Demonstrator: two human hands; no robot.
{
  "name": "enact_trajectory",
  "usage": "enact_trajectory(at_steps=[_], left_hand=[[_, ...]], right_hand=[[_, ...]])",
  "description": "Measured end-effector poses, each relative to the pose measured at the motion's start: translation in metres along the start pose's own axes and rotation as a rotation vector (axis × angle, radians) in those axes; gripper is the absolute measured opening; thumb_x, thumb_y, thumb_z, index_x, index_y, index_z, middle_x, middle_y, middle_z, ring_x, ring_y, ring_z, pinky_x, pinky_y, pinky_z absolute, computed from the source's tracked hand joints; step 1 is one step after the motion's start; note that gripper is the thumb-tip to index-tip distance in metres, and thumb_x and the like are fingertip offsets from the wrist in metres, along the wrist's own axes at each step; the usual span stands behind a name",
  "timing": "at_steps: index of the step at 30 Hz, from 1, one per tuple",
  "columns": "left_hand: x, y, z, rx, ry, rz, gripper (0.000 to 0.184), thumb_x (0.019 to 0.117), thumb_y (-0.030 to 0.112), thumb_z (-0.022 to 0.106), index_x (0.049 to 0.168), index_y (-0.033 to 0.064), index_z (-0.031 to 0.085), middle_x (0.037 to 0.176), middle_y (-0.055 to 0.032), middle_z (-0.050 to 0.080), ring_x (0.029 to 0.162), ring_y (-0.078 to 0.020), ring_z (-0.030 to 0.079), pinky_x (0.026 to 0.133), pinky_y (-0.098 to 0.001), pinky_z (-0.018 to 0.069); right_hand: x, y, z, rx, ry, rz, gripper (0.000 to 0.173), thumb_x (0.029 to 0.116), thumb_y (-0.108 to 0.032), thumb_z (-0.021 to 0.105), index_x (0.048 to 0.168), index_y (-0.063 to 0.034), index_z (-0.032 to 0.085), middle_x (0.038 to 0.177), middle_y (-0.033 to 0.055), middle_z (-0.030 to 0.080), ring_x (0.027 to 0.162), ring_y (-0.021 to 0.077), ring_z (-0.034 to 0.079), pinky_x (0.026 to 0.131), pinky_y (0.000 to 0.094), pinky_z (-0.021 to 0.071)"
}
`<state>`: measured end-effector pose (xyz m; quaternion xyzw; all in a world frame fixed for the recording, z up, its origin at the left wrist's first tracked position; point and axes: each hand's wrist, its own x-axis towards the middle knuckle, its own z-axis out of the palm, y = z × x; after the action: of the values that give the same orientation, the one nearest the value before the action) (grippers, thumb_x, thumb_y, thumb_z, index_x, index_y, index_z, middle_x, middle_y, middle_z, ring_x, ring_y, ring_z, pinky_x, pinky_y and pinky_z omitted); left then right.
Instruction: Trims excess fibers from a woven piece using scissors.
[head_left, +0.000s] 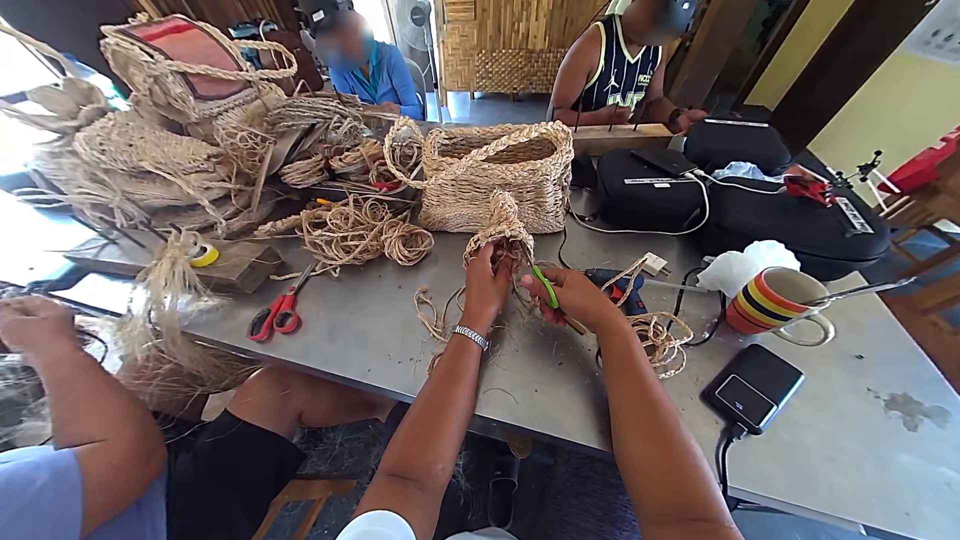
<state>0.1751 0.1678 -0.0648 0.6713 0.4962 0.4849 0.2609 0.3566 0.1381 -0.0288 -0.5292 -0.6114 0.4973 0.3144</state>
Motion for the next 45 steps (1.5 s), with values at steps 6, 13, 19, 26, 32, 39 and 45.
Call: enact_trajectory(at_steps=[6,13,19,26,32,39,45], left_hand=[[0.000,-0.001,-0.001,0.020,0.018,0.090,0.025,0.1036,0.019,0.055,0.121,0.0154,0.072,0.119,-0.0088,0.070,0.108,-0.0288,0.065,0.091,-0.0548,0.0499],[-0.001,-0.001,-0.002,0.057,-0.019,-0.010,0.028,0.0988,0.032,0.061,0.114,0.0091,0.063,0.099,-0.0158,0.065,0.087,-0.0325,0.063,0.074,-0.0531,0.0513],[0.008,-0.004,0.003,-0.096,-0.013,0.053,0.031,0.1038,0.020,0.058,0.132,0.0080,0.063,0.113,-0.0116,0.071,0.094,-0.0220,0.070,0.086,-0.0461,0.0574],[0.016,-0.004,0.006,-0.092,0.011,-0.013,0.016,0.1000,0.018,0.064,0.110,0.0084,0.072,0.090,-0.0074,0.070,0.073,-0.0180,0.064,0.072,-0.0412,0.0548],[0.016,-0.003,0.009,-0.118,-0.053,-0.158,0.031,0.1045,0.022,0.050,0.116,-0.0019,0.065,0.095,-0.0150,0.068,0.088,-0.0240,0.066,0.084,-0.0462,0.0534],[0.016,-0.006,0.011,-0.116,0.003,-0.150,0.025,0.1008,0.023,0.060,0.109,0.0001,0.068,0.086,-0.0114,0.067,0.079,-0.0220,0.064,0.078,-0.0450,0.0535],[0.012,-0.009,0.016,-0.219,-0.028,-0.162,0.036,0.1072,0.020,0.045,0.133,-0.0017,0.057,0.120,-0.0212,0.065,0.109,-0.0299,0.064,0.095,-0.0503,0.0513]], right_hand=[[-0.001,0.000,-0.003,-0.003,-0.007,0.009,0.040,0.1023,-0.043,0.062,0.103,-0.0033,0.065,0.061,0.0024,0.059,0.049,0.0084,0.057,0.047,0.0217,0.0489],[0.001,0.001,-0.002,0.001,-0.010,0.003,0.040,0.1020,-0.043,0.062,0.103,-0.0036,0.066,0.061,0.0024,0.059,0.049,0.0084,0.057,0.047,0.0217,0.0496],[0.000,-0.003,-0.002,0.017,-0.018,0.011,0.039,0.1030,-0.042,0.061,0.103,-0.0032,0.064,0.059,0.0012,0.058,0.048,0.0080,0.056,0.047,0.0211,0.0494],[0.001,-0.005,-0.003,-0.026,-0.037,0.010,0.038,0.1021,-0.042,0.063,0.105,-0.0044,0.065,0.060,-0.0006,0.058,0.049,0.0076,0.057,0.048,0.0217,0.0506],[0.004,-0.003,-0.001,-0.099,-0.063,0.028,0.044,0.1002,-0.049,0.063,0.110,-0.0059,0.065,0.062,-0.0013,0.059,0.049,0.0078,0.057,0.049,0.0227,0.0498],[0.001,-0.004,-0.001,-0.053,-0.054,0.026,0.042,0.1006,-0.047,0.063,0.106,-0.0054,0.065,0.060,-0.0011,0.058,0.048,0.0076,0.057,0.048,0.0218,0.0496],[-0.002,-0.007,-0.003,-0.051,-0.044,0.048,0.036,0.1034,-0.039,0.062,0.103,-0.0030,0.065,0.061,-0.0003,0.058,0.049,0.0064,0.056,0.048,0.0202,0.0490]])
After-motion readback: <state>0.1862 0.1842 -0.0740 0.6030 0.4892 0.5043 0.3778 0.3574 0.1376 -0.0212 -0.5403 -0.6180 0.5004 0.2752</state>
